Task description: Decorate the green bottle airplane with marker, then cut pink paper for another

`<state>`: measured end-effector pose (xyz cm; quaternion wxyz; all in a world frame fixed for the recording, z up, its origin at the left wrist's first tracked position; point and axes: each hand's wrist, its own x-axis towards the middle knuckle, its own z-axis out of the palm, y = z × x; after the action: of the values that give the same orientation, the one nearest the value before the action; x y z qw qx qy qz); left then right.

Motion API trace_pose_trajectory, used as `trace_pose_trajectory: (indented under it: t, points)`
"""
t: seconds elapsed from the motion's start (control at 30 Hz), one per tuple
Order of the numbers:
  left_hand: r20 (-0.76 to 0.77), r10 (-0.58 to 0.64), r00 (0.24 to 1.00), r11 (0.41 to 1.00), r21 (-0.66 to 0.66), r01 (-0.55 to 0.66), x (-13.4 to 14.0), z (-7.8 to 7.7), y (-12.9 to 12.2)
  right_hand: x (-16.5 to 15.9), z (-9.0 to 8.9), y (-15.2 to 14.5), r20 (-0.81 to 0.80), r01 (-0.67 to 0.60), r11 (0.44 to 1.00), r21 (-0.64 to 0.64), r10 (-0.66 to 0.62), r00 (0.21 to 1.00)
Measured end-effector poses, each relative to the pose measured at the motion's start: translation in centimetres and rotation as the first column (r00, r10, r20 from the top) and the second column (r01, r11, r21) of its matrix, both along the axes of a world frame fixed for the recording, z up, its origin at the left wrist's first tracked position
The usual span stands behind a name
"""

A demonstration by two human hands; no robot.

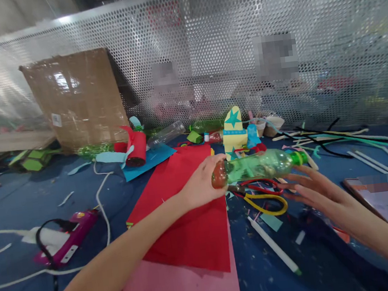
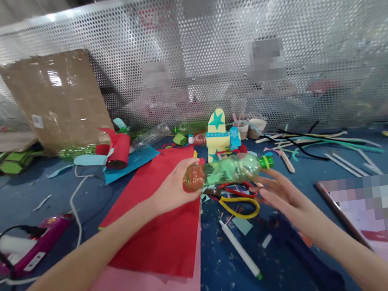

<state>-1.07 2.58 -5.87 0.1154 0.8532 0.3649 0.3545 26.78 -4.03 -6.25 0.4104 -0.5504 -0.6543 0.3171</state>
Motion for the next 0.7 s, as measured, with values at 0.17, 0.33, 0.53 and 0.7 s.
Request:
trace_pose_trajectory:
  t: [0.17, 0.33, 0.53, 0.7]
  points:
    - [-0.055, 0.061, 0.997, 0.990, -0.127, -0.068, -0.6, -0.4, 1.0, 1.4, 0.6, 1.1, 0.007, -0.080, 0.992, -0.092, 0.081, 0.997]
    - [-0.089, 0.129, 0.988, 0.967, -0.207, -0.145, -1.0, -0.2, 1.7, 2.9, 1.7, 1.5, 0.456, 0.031, 0.995, 0.093, -0.070, 0.887]
    - [-0.132, 0.120, 0.984, 0.957, -0.249, -0.150, -0.3, 0.6, 3.0, 6.3, 2.2, -0.3, 0.754, -0.171, 0.982, -0.080, 0.172, 0.634]
    - [-0.180, 0.088, 0.980, 0.961, -0.243, -0.131, 1.2, 1.1, 4.1, 6.8, 0.8, -2.0, 0.841, -0.186, 0.983, -0.003, 0.103, 0.530]
